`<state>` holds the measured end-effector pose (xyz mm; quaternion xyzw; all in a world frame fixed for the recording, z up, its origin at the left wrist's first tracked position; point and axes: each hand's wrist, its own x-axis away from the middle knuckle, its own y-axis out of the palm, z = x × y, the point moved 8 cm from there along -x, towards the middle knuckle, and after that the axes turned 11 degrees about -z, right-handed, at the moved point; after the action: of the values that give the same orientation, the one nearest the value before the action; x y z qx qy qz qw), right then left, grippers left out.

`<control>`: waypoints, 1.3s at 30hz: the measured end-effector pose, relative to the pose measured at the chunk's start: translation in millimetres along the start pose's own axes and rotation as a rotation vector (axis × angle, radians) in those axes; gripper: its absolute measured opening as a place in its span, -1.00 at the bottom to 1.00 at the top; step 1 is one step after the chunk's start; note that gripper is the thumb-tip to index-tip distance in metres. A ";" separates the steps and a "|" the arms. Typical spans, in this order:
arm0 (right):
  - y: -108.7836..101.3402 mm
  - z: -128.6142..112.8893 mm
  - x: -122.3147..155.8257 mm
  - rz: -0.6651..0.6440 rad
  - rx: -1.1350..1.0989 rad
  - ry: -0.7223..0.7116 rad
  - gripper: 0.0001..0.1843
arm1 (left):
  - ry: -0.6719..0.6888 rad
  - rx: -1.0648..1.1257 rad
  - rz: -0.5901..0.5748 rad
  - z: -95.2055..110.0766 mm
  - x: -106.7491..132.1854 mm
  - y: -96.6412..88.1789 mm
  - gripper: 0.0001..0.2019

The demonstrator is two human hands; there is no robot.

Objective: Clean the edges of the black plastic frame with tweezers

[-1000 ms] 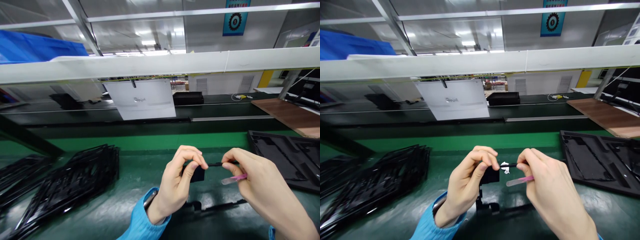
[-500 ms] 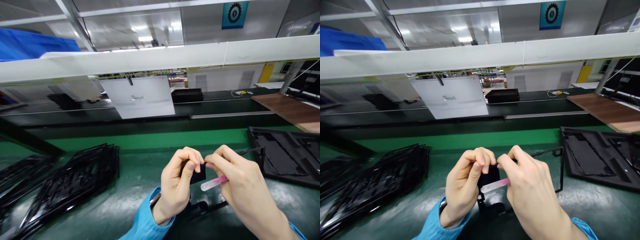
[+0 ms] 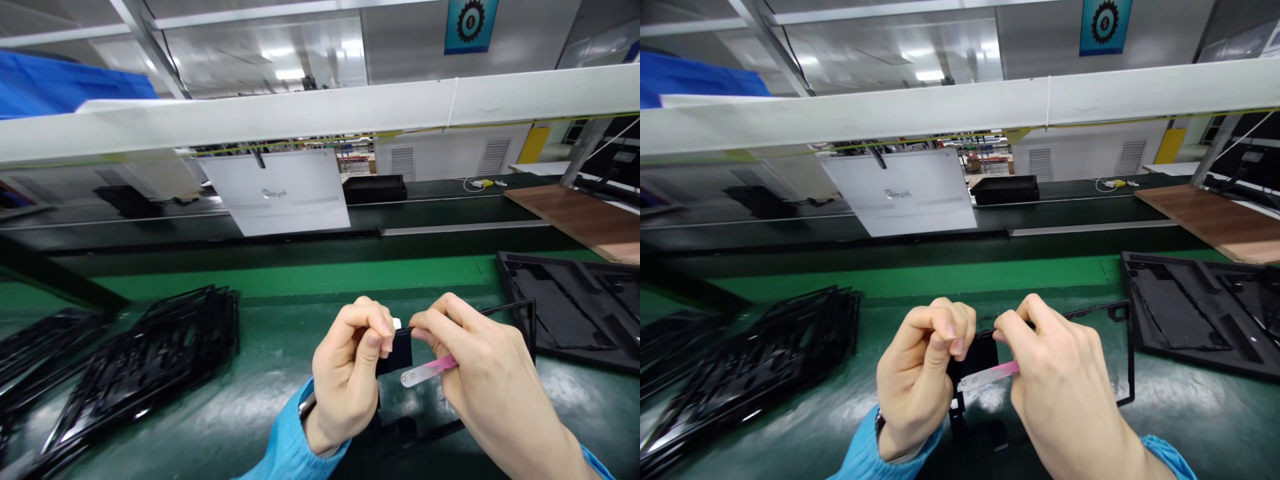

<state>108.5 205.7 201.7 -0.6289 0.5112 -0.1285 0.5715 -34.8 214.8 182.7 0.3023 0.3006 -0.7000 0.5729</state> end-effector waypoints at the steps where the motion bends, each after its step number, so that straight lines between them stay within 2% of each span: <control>1: 0.0 0.0 0.0 -0.002 0.004 0.003 -0.63 | 0.001 -0.007 0.003 0.2 0.4 -0.2 -0.82; 8: 0.8 1.6 1.2 -0.005 0.011 0.011 -0.57 | 0.059 -0.079 0.013 1.3 5.9 -1.6 -0.84; 14: -0.9 1.9 3.0 0.016 0.053 0.030 -0.63 | 0.190 -0.286 -0.029 12.8 7.7 -4.7 -0.87; 18: -2.8 2.0 4.9 0.035 0.069 0.036 -0.60 | 0.189 -0.361 -0.023 15.8 6.6 -5.8 -0.85; 23: -7.1 6.4 4.8 0.051 0.118 0.071 -0.65 | 0.170 -0.349 0.011 17.6 4.8 -13.2 -0.88; 29: -21.5 15.7 6.5 0.074 0.125 0.068 -0.65 | 0.043 -0.441 0.017 17.9 -6.8 -27.4 -0.90; 34: -23.9 20.2 9.2 0.062 0.101 0.082 -0.67 | 0.018 -0.492 0.008 16.9 -10.6 -31.1 -0.85; 37: -22.2 21.6 9.8 0.043 0.094 0.088 -0.70 | -0.089 -0.538 -0.051 -2.1 -12.2 -36.0 -0.82; 39: -21.2 23.4 9.3 0.026 0.086 0.089 -0.69 | -0.227 -0.575 -0.184 -27.2 -13.6 -36.2 -0.81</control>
<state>140.6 208.3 208.4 -0.5906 0.5383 -0.1705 0.5765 -66.1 250.0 178.5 0.0197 0.4461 -0.6647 0.5990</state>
